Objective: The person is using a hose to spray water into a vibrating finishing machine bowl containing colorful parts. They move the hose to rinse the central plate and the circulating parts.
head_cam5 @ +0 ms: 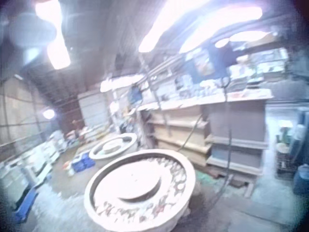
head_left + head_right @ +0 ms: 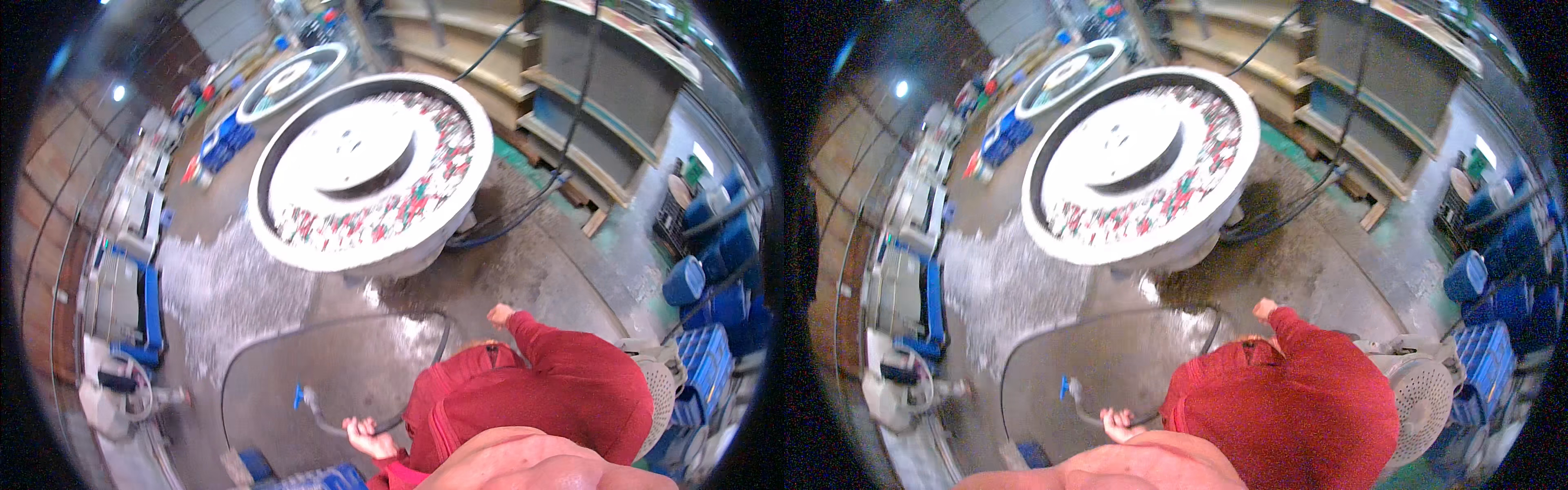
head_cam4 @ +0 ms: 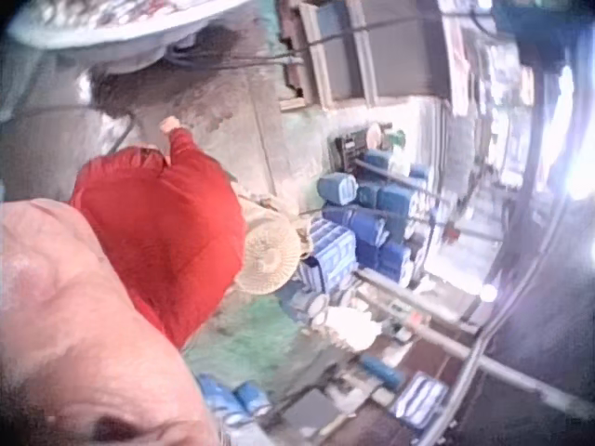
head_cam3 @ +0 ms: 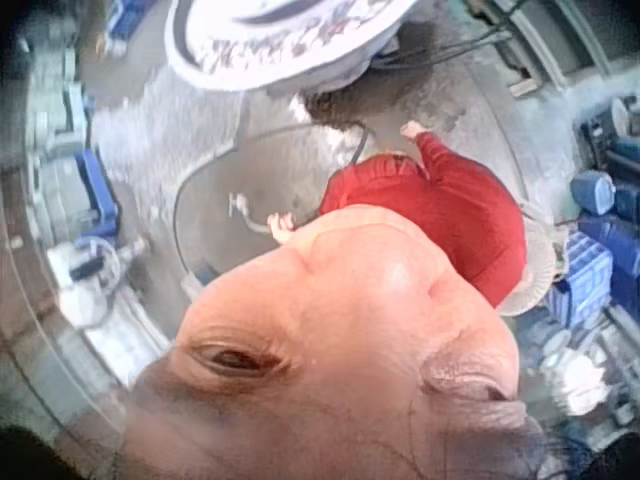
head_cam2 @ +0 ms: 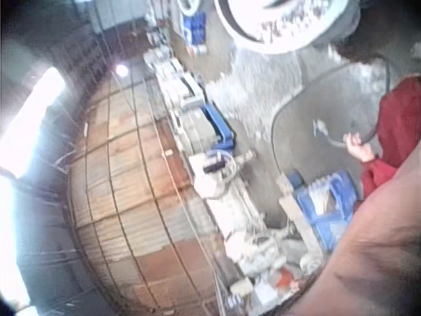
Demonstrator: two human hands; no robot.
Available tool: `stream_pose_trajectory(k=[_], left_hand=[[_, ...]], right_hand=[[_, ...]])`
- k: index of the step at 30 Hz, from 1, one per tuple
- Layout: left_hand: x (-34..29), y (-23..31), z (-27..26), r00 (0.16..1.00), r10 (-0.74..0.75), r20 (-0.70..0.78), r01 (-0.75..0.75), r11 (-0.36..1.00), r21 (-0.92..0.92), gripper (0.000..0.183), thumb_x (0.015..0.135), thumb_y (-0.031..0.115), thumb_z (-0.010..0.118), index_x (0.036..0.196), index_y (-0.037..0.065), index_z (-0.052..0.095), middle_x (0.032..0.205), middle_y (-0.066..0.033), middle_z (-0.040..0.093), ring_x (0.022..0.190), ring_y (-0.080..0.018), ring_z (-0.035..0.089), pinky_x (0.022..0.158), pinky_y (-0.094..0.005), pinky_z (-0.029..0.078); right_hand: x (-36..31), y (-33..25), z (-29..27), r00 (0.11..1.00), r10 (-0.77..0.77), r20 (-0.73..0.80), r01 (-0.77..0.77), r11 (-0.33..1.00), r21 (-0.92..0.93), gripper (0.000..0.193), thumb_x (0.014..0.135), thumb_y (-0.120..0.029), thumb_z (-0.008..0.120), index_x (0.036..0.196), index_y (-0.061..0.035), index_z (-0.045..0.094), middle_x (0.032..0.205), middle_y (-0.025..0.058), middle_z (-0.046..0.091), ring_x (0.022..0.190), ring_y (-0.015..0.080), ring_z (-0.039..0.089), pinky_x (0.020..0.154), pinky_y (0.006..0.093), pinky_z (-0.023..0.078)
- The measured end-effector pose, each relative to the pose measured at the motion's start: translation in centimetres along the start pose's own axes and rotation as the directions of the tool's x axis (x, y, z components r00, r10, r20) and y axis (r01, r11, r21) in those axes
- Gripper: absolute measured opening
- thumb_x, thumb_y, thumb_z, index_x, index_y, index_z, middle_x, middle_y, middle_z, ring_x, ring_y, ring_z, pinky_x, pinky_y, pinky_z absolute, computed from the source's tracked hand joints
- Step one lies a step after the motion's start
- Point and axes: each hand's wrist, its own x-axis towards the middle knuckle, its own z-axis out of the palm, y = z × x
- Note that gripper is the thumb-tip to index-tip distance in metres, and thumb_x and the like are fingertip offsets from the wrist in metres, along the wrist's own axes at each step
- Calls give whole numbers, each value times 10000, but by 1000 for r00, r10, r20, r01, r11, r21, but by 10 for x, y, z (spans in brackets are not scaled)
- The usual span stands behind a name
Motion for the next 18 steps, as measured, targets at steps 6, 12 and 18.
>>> stream_pose_trajectory(k=[6, 12, 18], left_hand=[[-8, -41, 38, 996, -93, 0, 93, 996, 12, 117, 766, 41, 467, 817, 142, 435, 504, 70, 267, 382, -51, 273, 434, -216, 337], [-45, -91, 81, 982, -184, 49, 175, 975, 139, 108, 782, 51, 461, 841, 140, 450, 520, 54, 272, 390, -68, 256, 471, -234, 360], [-94, -127, 115, 959, -179, 221, 112, 952, 284, 77, 786, 34, 455, 791, 111, 455, 482, 64, 252, 386, -56, 238, 488, -233, 357]], right_hand=[[-30, 51, -65, 982, 183, -51, -182, 983, 29, 282, 757, -171, 500, 984, -117, 656, 665, 56, 648, 486, 158, 605, 463, 319, 501], [-55, 152, -104, 915, 355, -192, -307, 921, 239, 236, 773, -182, 510, 935, -88, 653, 662, 73, 644, 469, 177, 599, 414, 319, 490], [-84, 203, -117, 903, 397, -165, -329, 885, 329, 238, 790, -213, 519, 934, -70, 641, 677, 76, 645, 478, 183, 599, 397, 327, 477]])
